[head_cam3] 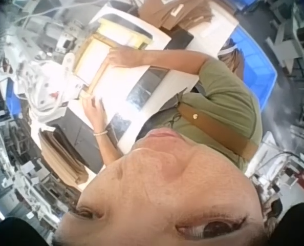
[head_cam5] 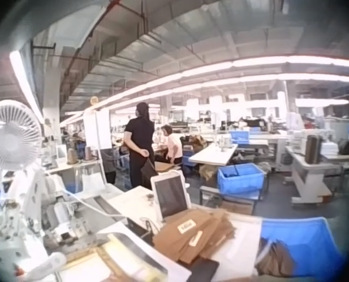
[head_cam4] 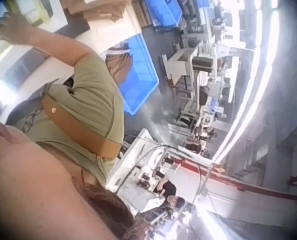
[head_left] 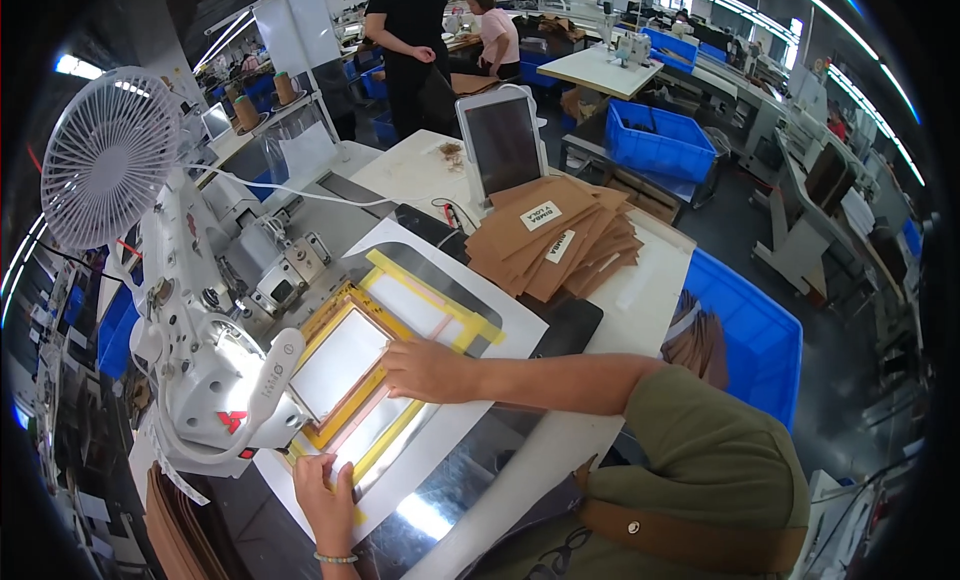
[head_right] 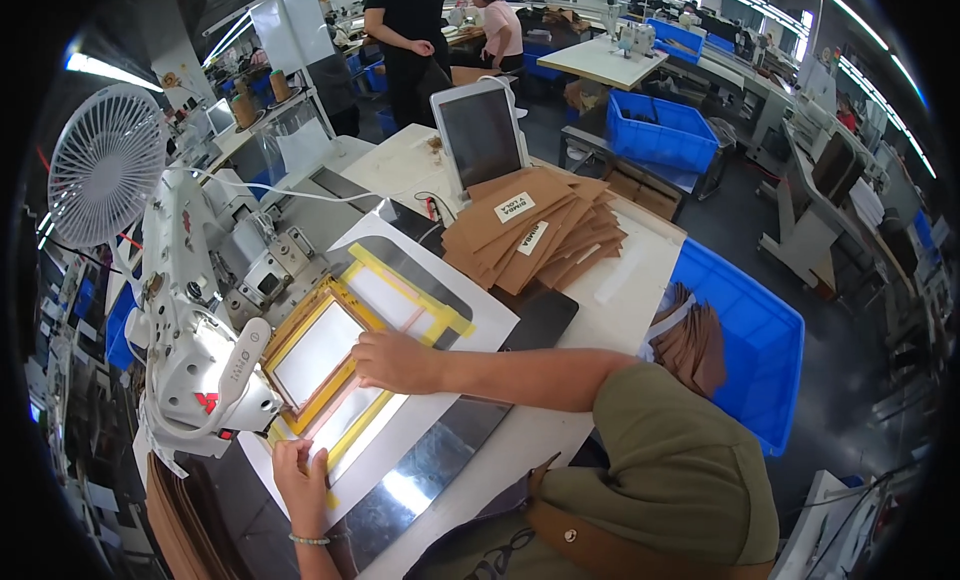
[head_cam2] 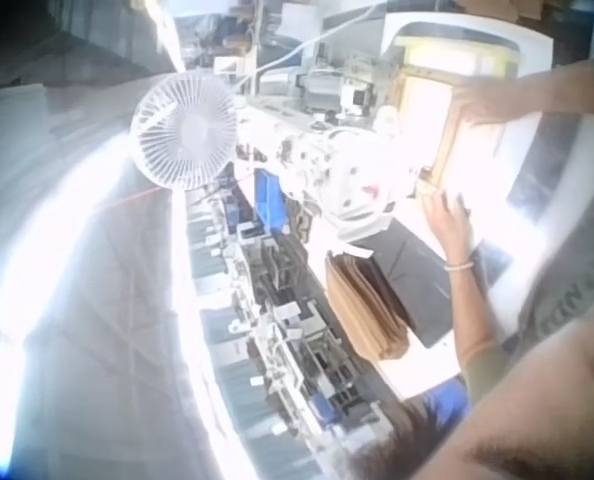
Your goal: Sewing rectangular leather labels onto flat leather panels using an automated sewing machine in a leather goods factory.
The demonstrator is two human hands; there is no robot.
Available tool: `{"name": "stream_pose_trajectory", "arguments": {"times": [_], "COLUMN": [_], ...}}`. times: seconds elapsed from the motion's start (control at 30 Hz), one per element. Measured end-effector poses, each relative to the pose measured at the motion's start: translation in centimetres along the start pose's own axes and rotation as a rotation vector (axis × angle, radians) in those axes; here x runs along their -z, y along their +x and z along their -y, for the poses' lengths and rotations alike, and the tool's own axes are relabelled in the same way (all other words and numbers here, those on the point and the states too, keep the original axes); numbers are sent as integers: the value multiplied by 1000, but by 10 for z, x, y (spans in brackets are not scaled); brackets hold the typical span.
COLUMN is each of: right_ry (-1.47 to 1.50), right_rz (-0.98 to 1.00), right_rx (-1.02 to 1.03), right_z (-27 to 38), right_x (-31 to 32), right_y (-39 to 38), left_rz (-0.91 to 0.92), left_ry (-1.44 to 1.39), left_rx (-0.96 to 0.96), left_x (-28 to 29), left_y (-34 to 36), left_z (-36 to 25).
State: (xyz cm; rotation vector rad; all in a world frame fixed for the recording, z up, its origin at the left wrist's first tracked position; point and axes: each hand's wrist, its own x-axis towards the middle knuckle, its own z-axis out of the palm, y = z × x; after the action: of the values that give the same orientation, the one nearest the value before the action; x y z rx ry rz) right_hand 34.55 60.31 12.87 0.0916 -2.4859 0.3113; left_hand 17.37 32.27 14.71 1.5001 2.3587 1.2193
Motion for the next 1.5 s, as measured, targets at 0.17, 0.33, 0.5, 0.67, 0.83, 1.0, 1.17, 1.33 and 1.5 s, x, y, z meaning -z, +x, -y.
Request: {"name": "stream_pose_trajectory", "arguments": {"times": [0.17,0.33,0.5,0.67,0.83,1.0,1.17,1.33,1.5], "right_ry": [40,86,106,91,61,35,37,30,131], "right_rz": [-6,-32,-64,-113,-117,-192,-234,-241,-229], "right_rx": [10,-18,-11,12,78,69,67,204,342], "right_z": [2,6,6,6,5,7,8,15,23], "right_x": [2,8,7,6,6,7,11,16,16], "right_y": [0,0,1,1,2,1,-1,0,2], "left_rz": [22,24,32,35,32,49,17,8,101], "left_ry": [24,43,117,93,90,164,428,392,288], "left_rx": [-6,-21,-57,-38,-32,-91,-260,-320,-399], "left_x": [-1,-1,1,0,-1,-1,-1,-12,-31], "left_y": [0,-1,0,1,-1,-2,-2,-3,10], "left_z": [-1,-5,-4,-6,-5,0,-7,-44,-70]}}
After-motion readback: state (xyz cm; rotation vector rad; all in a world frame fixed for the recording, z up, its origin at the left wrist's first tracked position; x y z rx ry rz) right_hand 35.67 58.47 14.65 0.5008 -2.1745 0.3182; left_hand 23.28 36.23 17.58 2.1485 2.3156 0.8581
